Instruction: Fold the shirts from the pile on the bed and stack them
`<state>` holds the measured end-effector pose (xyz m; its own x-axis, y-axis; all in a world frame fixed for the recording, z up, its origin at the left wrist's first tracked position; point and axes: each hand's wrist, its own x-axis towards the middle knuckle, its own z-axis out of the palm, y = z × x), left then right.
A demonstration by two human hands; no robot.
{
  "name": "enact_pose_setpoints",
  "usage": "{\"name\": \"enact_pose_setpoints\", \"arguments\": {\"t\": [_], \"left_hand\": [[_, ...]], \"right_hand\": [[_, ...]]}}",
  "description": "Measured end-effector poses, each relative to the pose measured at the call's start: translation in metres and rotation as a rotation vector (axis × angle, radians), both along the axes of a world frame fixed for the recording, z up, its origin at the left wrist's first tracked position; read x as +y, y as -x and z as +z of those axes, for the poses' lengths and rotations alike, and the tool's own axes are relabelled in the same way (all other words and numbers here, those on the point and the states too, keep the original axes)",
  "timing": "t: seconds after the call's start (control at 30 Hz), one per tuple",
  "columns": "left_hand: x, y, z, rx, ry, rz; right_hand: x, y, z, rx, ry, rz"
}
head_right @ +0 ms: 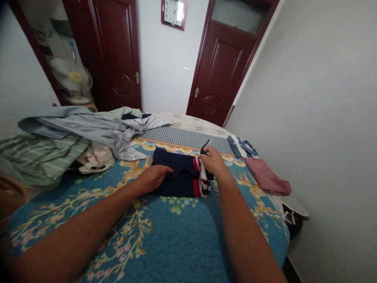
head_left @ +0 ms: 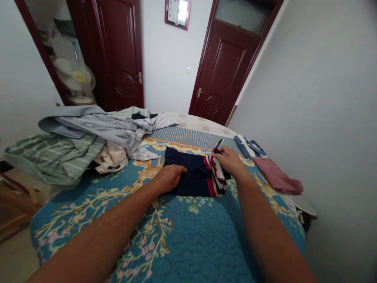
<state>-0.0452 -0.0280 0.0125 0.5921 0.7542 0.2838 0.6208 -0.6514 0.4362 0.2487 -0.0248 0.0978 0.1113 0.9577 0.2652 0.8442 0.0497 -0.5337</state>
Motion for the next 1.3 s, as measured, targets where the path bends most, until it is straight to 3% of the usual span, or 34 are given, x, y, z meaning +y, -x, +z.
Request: {"name": "enact_pose_setpoints", "arguments": {"t": [0.17, 0.27, 0.37, 0.47, 0.57, 0.63, 0.73, 0.87, 1.07, 1.3], "left_hand": [[0.008, 0.007, 0.001, -0.207, 0.097, 0.085], [0.008, 0.008, 0.002, -0.196, 0.121, 0.064], [0.005, 0.007, 0.005, -0.155, 0.120, 0.112], [-0.001, 0.002, 0.010, -0.096, 0.060, 0.165], [-0.011, -0.005, 0.014, -0.059, -0.044, 0.060], [-0.018, -0.010, 0.015, -0.007, -0.085, -0.041], [-0.024, -0.016, 0.016, 0.123, -0.089, -0.099], [-0.026, -0.016, 0.019, 0.198, -0.064, -0.055], [-0.021, -0.011, 0.023, 0.233, 0.020, -0.071], [-0.017, -0.009, 0.017, 0.206, 0.058, -0.077]], "right_hand": [[0.005, 0.087, -0.036, -0.147, 0.038, 0.072], [-0.001, 0.114, -0.058, -0.153, 0.106, 0.156], [-0.004, 0.104, -0.061, -0.077, 0.076, 0.217], [0.004, 0.069, -0.047, 0.043, -0.038, 0.115], [0.014, 0.039, -0.039, 0.042, -0.124, 0.029], [0.017, 0.033, -0.045, -0.023, -0.130, 0.052], [0.014, 0.045, -0.070, -0.186, -0.086, 0.160], [0.007, 0.064, -0.097, -0.359, 0.075, 0.207], [0.011, 0.060, -0.095, -0.365, 0.132, 0.234], [0.044, 0.044, -0.097, -0.276, 0.199, 0.176]]}}
